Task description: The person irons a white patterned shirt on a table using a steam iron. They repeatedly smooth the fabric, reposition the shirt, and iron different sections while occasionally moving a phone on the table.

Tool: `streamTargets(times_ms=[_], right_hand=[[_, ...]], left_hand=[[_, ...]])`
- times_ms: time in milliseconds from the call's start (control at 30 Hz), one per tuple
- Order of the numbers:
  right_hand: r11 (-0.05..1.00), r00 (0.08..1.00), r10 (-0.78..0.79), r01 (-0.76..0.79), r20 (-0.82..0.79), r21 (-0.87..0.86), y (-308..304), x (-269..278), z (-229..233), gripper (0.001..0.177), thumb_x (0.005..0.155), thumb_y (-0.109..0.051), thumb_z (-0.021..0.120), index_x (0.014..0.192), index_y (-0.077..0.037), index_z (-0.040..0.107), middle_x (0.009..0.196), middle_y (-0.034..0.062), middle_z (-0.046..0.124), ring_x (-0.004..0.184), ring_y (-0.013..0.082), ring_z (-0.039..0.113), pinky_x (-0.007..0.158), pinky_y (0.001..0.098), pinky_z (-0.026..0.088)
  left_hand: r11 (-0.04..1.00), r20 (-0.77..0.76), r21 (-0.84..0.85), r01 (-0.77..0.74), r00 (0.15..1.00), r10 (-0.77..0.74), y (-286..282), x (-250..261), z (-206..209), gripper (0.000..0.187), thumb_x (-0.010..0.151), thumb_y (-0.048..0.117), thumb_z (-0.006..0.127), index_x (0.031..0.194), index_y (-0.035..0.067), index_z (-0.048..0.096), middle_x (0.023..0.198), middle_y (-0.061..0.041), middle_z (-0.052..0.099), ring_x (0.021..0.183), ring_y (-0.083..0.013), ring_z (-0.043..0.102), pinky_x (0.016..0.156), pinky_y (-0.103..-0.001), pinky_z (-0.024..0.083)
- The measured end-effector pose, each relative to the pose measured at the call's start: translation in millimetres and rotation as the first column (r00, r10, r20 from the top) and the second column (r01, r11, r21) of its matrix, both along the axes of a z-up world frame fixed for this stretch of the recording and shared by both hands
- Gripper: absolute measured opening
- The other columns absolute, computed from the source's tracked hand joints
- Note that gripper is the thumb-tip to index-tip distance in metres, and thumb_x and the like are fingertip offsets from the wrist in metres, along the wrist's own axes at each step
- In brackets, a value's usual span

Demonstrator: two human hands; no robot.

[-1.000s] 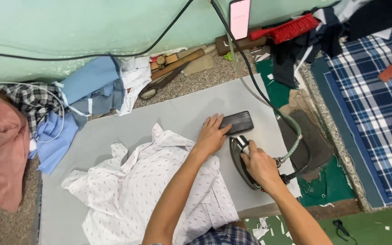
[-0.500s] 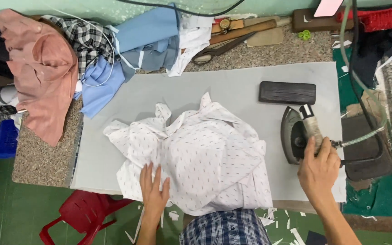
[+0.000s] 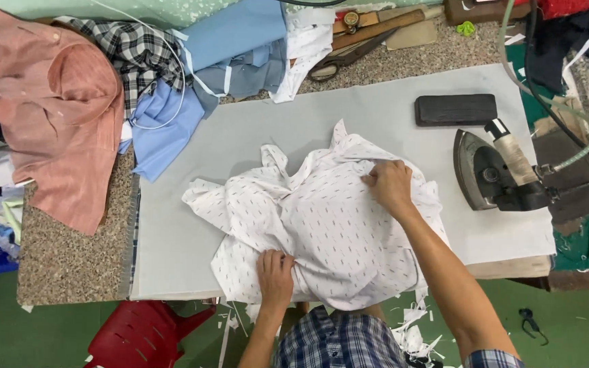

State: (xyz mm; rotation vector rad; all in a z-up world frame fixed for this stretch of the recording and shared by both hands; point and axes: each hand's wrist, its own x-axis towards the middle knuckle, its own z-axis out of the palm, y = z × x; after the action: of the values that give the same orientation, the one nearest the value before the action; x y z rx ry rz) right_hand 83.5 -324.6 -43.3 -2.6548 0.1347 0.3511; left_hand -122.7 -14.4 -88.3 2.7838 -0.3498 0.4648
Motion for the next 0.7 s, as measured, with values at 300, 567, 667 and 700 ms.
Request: streamTargets(times_ms=[300, 567, 667, 700], right_hand=[[0.986, 0.703, 0.165, -0.114, 0.692, -0.120, 57.8, 81.5, 38.1, 0.020, 0.096, -0.028, 0.071, 0.108, -0.012, 0.069, 0.109, 0.0143, 0.060, 0.104, 0.0349, 0.052, 0.088, 0.0469, 0.040], [0.964, 0.901, 0.238, -0.264, -0.364, -0.022, 3.3, -67.1, 140.8, 0.050, 0.111, -0.042, 0.031, 0.079, -0.015, 0.059, 0.063, -0.0020, 0.062, 0.056, 0.0160, 0.058, 0.057, 0.0319, 0.051], [0.857, 0.494, 0.506, -0.376, -0.707, 0.351, -27.7, -79.9, 127.8, 0.043, 0.109, -0.025, 0.046, 0.074, -0.007, 0.062, 0.075, 0.0045, 0.076, 0.064, 0.0106, 0.075, 0.052, 0.0214, 0.057], [0.898, 0.559, 0.424, -0.360, -0.712, 0.252, -37.0, -71.3, 114.8, 0.016, 0.108, -0.027, 0.044, 0.113, -0.013, 0.052, 0.111, 0.0027, 0.066, 0.071, 0.0106, 0.072, 0.061, 0.0211, 0.060]], left_hand=[[0.964, 0.288, 0.073, -0.255, 0.931, 0.225, 39.8, 55.5, 67.9, 0.010, 0.093, 0.005, 0.073, 0.094, 0.008, 0.063, 0.110, -0.012, 0.061, 0.112, -0.0332, 0.058, 0.108, -0.057, 0.043], [0.991, 0.123, -0.034, -0.130, 0.983, 0.133, -1.4, 22.2, 85.8, 0.031, 0.099, 0.009, 0.060, 0.129, 0.003, 0.058, 0.141, -0.021, 0.050, 0.131, -0.0348, 0.049, 0.118, -0.056, 0.037], [0.994, 0.097, -0.058, 0.093, 0.991, -0.087, -22.6, 15.2, 56.4, 0.059, 0.104, 0.029, 0.054, 0.156, 0.014, 0.032, 0.164, -0.012, 0.033, 0.152, -0.0261, 0.031, 0.129, -0.050, 0.026], [0.980, -0.028, 0.047, 0.194, 0.981, -0.192, -26.2, 16.8, 44.8, 0.060, 0.105, 0.044, 0.033, 0.158, 0.016, 0.031, 0.165, -0.013, 0.030, 0.153, -0.0294, 0.027, 0.127, -0.051, 0.020]])
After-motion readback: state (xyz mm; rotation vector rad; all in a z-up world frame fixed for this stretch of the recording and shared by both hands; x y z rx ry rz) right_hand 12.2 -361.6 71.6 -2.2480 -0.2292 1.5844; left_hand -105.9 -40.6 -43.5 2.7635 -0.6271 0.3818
